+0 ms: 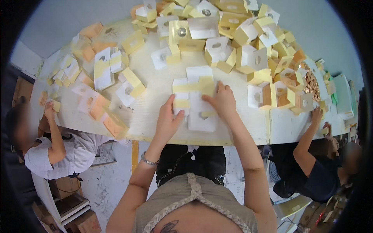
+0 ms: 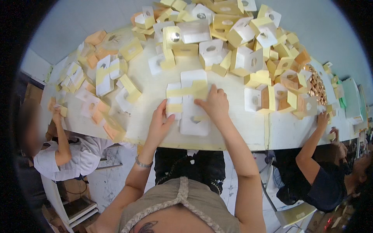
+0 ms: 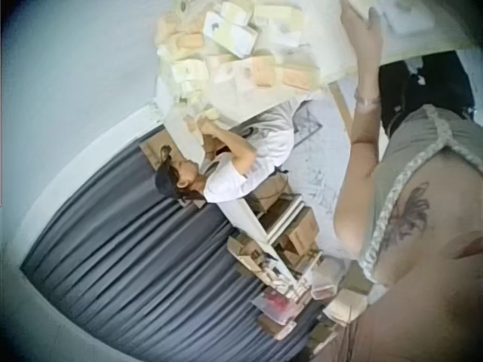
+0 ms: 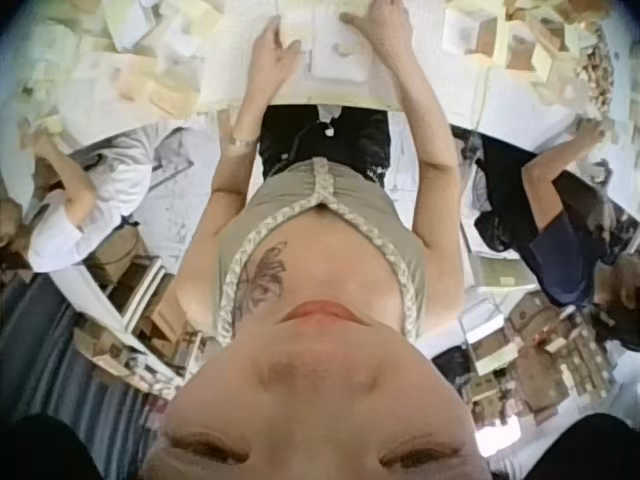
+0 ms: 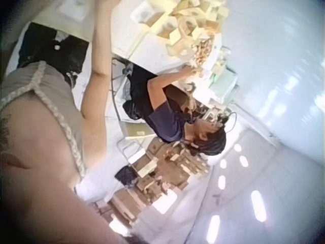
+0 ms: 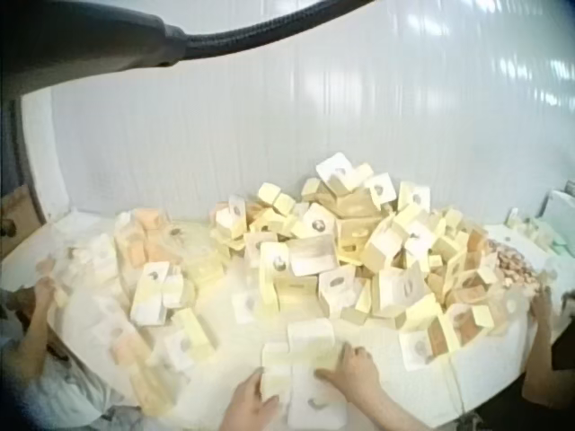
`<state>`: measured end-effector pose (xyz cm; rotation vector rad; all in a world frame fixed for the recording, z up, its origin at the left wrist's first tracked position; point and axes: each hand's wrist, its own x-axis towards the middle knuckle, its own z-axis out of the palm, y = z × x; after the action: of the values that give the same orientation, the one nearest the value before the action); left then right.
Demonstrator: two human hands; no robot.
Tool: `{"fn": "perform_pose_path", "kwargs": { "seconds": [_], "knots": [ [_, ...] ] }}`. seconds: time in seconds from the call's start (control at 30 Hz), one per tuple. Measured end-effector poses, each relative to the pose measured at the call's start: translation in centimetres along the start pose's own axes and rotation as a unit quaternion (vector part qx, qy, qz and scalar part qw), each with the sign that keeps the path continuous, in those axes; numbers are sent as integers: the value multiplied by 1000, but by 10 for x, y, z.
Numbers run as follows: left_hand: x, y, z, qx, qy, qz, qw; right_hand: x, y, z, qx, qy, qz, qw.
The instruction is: The person folds and assembles small yellow paper boxes at a table. They pick up flat pieces, fold them into box shapes, and place the finished boxes on the table. Two other people are also assembling boxes at the same table.
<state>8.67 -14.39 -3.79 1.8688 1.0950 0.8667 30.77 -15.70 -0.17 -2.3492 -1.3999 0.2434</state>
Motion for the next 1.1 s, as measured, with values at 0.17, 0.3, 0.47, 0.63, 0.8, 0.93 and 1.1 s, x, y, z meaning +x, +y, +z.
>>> {"fn": "perform_pose_path", "kwargs": {
  "seconds": [0.17,0.3,0.47,0.63,0.8,0.93,1.1],
  "knots": [
    [0,-5,9,-96,18,-7,995,12,35,1,193,-108,93,971],
    [-4,0,9,-24,26,-16,999,13,50,-16,249,-112,114,955],
    [8,3,13,-165,93,-50,981,-15,38,-30,516,-36,50,854],
    [9,34,1,-395,17,-56,917,-47,37,-21,609,-23,15,793],
    [9,19,25,-137,11,-62,989,-52,20,-3,624,104,1,774],
    [13,21,26,-141,-24,-93,985,-38,10,-1,707,251,75,657],
    [6,53,3,-149,14,7,989,-65,9,-13,757,59,94,643]
  ]
}}
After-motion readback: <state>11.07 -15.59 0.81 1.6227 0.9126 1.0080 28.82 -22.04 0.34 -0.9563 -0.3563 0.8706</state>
